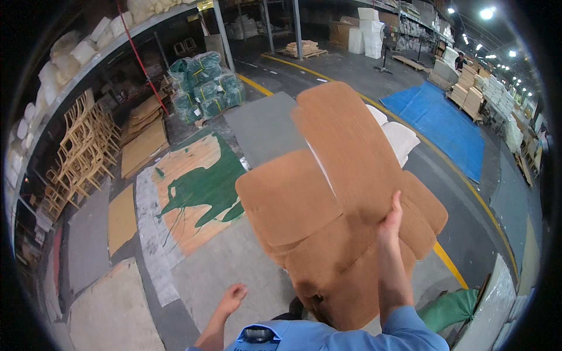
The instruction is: The person repeatedly inserts white foam inserts into brown fabric cushion covers, folds the edges, and stacks the finished cushions. The person handles the foam and covers by hand without using tools.
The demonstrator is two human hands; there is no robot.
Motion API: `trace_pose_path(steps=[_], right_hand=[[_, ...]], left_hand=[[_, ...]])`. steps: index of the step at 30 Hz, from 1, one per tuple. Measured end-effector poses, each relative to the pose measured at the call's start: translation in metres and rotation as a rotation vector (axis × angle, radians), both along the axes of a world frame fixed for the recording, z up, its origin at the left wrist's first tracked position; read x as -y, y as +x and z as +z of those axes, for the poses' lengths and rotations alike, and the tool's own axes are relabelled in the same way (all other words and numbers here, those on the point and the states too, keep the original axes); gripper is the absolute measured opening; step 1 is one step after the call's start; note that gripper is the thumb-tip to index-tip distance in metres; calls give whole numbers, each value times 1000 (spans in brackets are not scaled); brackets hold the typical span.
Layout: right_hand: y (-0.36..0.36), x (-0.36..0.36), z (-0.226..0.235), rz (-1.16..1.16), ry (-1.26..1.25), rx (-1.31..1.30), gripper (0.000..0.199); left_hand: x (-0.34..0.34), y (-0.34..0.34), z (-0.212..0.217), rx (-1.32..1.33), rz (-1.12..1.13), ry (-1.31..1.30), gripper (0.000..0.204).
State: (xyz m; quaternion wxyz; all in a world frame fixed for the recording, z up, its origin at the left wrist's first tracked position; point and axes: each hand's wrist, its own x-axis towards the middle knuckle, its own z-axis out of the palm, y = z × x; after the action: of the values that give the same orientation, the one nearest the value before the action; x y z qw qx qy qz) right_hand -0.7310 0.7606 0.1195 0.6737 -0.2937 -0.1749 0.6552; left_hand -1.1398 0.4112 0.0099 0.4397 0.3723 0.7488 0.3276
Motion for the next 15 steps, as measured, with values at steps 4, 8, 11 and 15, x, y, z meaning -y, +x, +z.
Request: trace_pose_path(steps=[4,8,11,15], right_hand=[[-71,-70,-45,138,16,-39,76],[-92,-88,-126,95,-201,223,78],[-107,-84,-134,208,-353,374,79],[-81,-69,-118,210,-447,558,81]], left_hand=[[61,-26,-11,72,313,-303,39],[106,-39,-27,264,225,-464,36],[118,-39,-34,277,235,-495,36],[72,-36,-47,199,80,-473,36]])
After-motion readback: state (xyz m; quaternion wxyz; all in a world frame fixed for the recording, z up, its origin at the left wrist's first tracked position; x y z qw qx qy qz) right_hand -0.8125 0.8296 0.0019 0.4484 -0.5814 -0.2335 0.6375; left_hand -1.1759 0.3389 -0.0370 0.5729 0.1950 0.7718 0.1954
